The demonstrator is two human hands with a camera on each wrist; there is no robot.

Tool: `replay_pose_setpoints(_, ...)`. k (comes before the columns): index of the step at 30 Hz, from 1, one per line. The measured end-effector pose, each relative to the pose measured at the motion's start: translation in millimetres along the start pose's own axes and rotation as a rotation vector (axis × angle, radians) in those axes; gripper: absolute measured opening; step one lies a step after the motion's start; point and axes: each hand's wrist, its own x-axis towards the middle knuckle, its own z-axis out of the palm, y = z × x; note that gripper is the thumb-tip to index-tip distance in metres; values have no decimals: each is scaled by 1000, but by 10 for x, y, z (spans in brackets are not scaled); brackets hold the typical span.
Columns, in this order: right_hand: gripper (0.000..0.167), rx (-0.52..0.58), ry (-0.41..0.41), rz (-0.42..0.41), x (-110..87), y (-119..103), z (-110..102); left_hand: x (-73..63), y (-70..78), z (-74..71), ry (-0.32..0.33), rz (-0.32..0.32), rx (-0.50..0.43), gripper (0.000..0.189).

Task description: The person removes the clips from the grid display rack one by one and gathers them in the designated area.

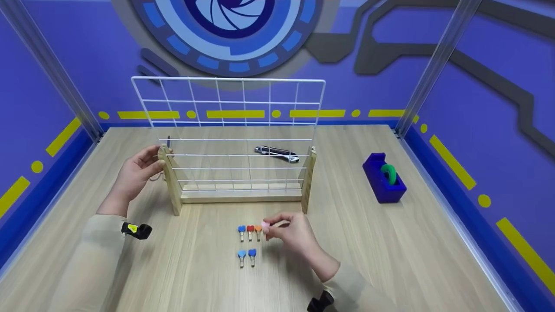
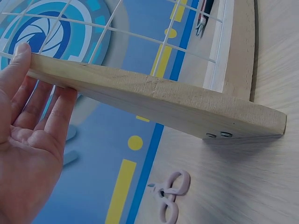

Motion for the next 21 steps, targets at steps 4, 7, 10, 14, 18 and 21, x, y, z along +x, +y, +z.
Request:
replay_pose_setpoints(4, 22, 4, -32, 71, -47, 118, 66, -3, 2, -5, -1, 8, -5, 52)
replay_pose_setpoints(7, 21, 2, -69, 90, -75, 210, 124, 0, 2, -5, -1, 6, -10, 52)
replay_pose_setpoints(10, 18, 9, -105, 95, -94, 285, 175, 3, 7, -2, -2, 0, -8, 52)
replay_pose_setpoints(14, 17, 17, -148, 116, -102, 336, 220, 13, -1, 5, -1, -3, -13, 51)
replay_pose_setpoints(18, 15, 3, -171, 157, -97, 357, 251, 16, -9, 9, 0, 3, -24, 49)
replay_pose_setpoints(21, 15, -13, -175, 159, -93, 369, 267, 17, -10, 6, 0, 8, -19, 48)
